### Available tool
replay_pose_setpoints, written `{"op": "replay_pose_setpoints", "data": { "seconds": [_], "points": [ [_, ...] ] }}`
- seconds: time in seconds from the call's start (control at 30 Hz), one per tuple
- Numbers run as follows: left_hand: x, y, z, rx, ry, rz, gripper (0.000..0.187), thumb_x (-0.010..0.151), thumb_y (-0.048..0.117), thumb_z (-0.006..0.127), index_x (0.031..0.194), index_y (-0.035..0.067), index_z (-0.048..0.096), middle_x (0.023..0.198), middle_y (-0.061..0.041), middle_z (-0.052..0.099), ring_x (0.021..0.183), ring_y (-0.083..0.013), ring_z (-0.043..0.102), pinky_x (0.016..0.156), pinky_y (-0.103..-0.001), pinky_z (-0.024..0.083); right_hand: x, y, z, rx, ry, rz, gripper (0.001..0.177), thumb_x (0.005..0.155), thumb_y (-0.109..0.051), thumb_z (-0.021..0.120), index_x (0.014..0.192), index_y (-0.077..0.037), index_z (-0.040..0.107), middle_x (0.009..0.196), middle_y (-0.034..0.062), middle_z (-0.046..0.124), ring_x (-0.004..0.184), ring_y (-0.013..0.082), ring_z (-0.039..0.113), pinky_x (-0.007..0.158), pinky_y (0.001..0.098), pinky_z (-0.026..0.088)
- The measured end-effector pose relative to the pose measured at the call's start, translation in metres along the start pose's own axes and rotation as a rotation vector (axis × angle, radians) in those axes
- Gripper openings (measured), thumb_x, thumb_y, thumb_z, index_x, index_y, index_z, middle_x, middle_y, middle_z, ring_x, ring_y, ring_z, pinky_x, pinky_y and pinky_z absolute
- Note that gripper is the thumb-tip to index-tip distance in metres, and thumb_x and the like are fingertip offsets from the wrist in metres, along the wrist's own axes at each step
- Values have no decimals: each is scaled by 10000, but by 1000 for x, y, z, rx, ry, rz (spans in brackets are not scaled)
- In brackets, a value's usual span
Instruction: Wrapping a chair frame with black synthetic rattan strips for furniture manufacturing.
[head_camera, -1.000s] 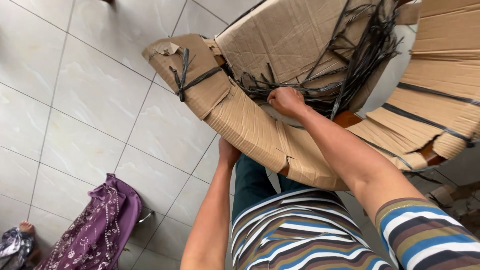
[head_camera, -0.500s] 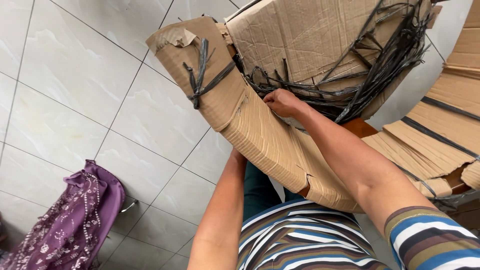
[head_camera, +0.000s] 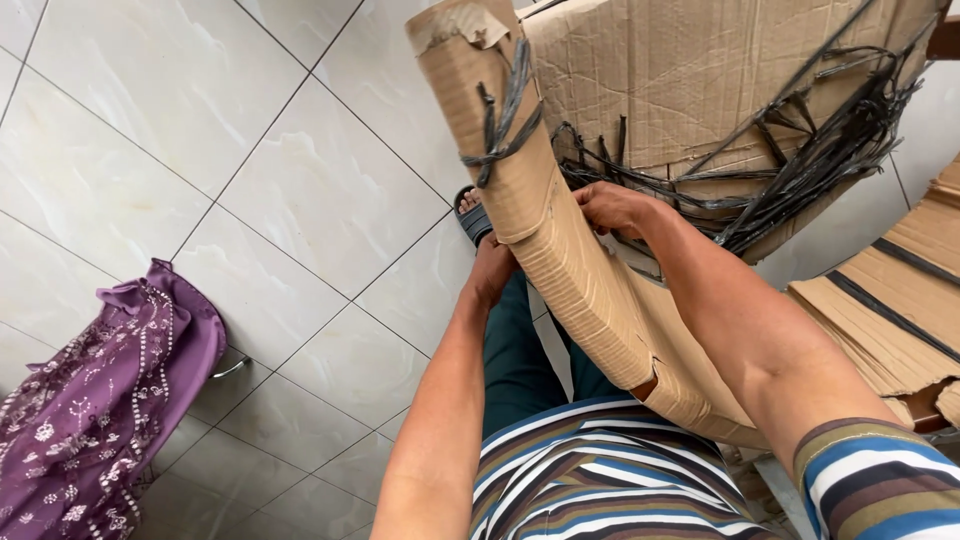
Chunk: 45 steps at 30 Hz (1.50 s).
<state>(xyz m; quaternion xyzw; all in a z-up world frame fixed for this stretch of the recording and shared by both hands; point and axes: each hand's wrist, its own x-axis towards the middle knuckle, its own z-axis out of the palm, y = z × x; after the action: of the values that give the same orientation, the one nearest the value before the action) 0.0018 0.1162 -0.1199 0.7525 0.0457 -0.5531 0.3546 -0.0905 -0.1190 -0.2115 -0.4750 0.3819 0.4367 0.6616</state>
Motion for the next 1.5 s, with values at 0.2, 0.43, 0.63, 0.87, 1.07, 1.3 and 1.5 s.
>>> {"op": "replay_pose_setpoints", "data": {
  "seconds": [0.2,0.43,0.63,0.87,1.07,1.3,1.5],
  "points": [
    [8,8,-4,41,-37,50,365,873,286,649,1114,28,744,1016,-205,752,1007,-399,695,847,-481,555,25,23,-15,-27,-15,21,130,973,-174,687,927,-137,803,678,66,667,536,145,453,495,250,327],
    [-5,17,-8,120,-86,111,363,845,298,656,1080,42,760,1000,-203,761,1035,-434,703,861,-512,553,1,-10,-14,-473,79,-57,250,950,-350,712,1058,-154,824,915,145,753,791,325,630,723,454,505],
    [-46,13,-55,496,-49,190,298,927,223,632,1039,-18,767,882,-237,745,926,-466,709,796,-505,570,-106,-88,-5,-964,268,-83,339,1026,-332,568,1031,-133,842,1007,164,789,1027,461,709,958,581,521],
    [-150,79,-69,378,-20,215,251,938,269,633,973,86,800,789,-161,745,834,-371,713,724,-465,550,-207,-103,0,-924,352,-121,417,1028,-327,476,1105,-115,827,1120,178,777,1171,464,666,1023,604,483],
    [-215,127,-52,242,1,346,209,950,284,657,922,138,804,684,-89,714,700,-228,671,648,-371,542,-274,-91,28,-837,498,-173,369,1012,-369,510,1043,-178,824,1114,192,769,1163,462,661,986,593,509],
    [-229,162,-29,289,14,496,249,938,344,665,848,150,795,641,-80,697,668,-245,680,650,-384,538,-332,-79,122,-604,547,-555,327,1021,-204,508,1319,-150,631,1156,238,737,1098,474,680,946,618,529],
    [-214,184,-7,272,-4,591,222,926,320,665,862,156,800,669,-58,730,703,-269,717,687,-400,565,-237,-34,142,-298,563,-903,173,894,10,542,994,-51,668,732,174,669,746,361,691,690,478,544]
  ]
}}
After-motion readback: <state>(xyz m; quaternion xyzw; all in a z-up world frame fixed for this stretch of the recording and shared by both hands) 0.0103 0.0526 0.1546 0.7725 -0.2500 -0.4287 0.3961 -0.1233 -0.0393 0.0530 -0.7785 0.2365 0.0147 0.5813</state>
